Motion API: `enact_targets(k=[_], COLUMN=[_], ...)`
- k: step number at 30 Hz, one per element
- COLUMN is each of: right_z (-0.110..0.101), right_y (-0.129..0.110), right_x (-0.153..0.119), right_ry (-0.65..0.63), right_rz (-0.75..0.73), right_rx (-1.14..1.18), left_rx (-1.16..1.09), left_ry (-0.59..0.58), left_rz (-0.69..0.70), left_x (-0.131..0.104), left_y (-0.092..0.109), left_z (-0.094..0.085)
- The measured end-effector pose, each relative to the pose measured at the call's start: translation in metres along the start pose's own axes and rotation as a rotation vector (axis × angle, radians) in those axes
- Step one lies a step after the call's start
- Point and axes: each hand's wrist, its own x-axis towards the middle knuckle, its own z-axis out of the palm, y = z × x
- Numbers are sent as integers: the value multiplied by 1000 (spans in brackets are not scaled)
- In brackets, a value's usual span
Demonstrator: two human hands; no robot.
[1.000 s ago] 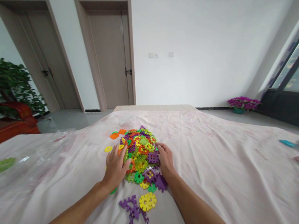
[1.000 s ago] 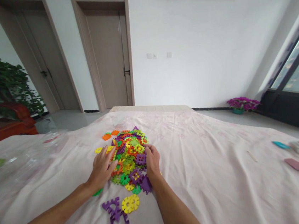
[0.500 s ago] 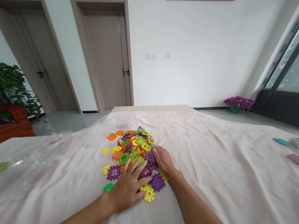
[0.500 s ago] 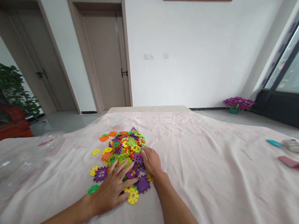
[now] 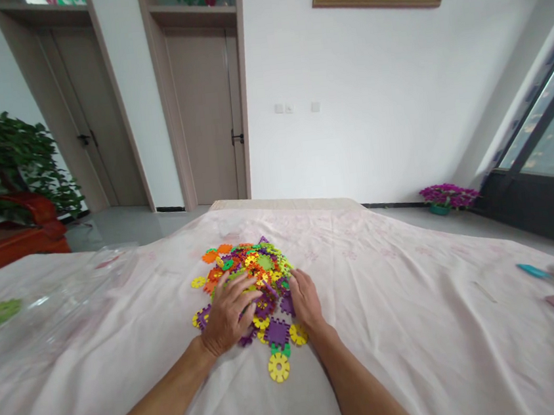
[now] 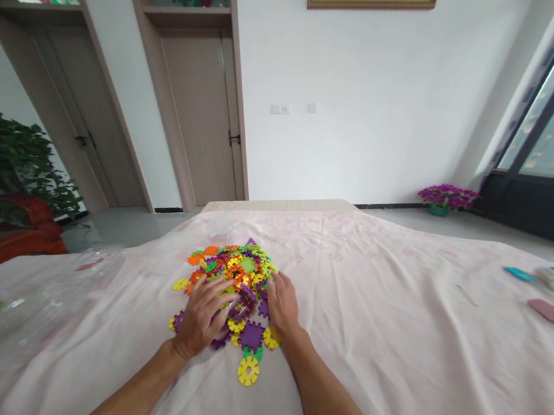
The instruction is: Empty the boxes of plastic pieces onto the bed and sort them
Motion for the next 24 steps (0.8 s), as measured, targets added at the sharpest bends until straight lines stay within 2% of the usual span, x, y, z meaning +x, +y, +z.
enact_targets(k=[3, 5, 7, 9, 11, 13, 14, 16, 21, 24], right_z=[0, -1, -3, -4, -4, -3, -3, -3, -7, -10], right_y=[-8, -14, -18, -16, -10, -5, -4, -7, -32, -41], right_x=[-3, -5, -6, -5, -2, 0, 0, -1, -9, -12], right_ry=[-240, -332, -296, -189, -90, -58, -74, -149, -412, -416], right_rz=[-84, -108, -95, -60, -15, 20, 20, -14, -145, -145], right_rx=[64, 111, 129, 107, 45, -25, -49, -70, 40, 118], left_rx=[96, 165, 207, 196, 138, 55, 11, -46, -52, -51], left_ry=[166, 276, 331, 348, 318, 241, 190, 80, -153, -270], left_rz=[-245, -456, -651, -848, -1058, -1178, -1185, -1107, -729, -611], left_x=[-3, -10, -21, -34, -46, -53, -55, -54, -43, -39], left_y=[-21, -43, -69, -94, -113, -123, -125, -124, -113, -109], left_z=[-5, -7, -8, -10, -11, -10, -8, -2, 11, 12])
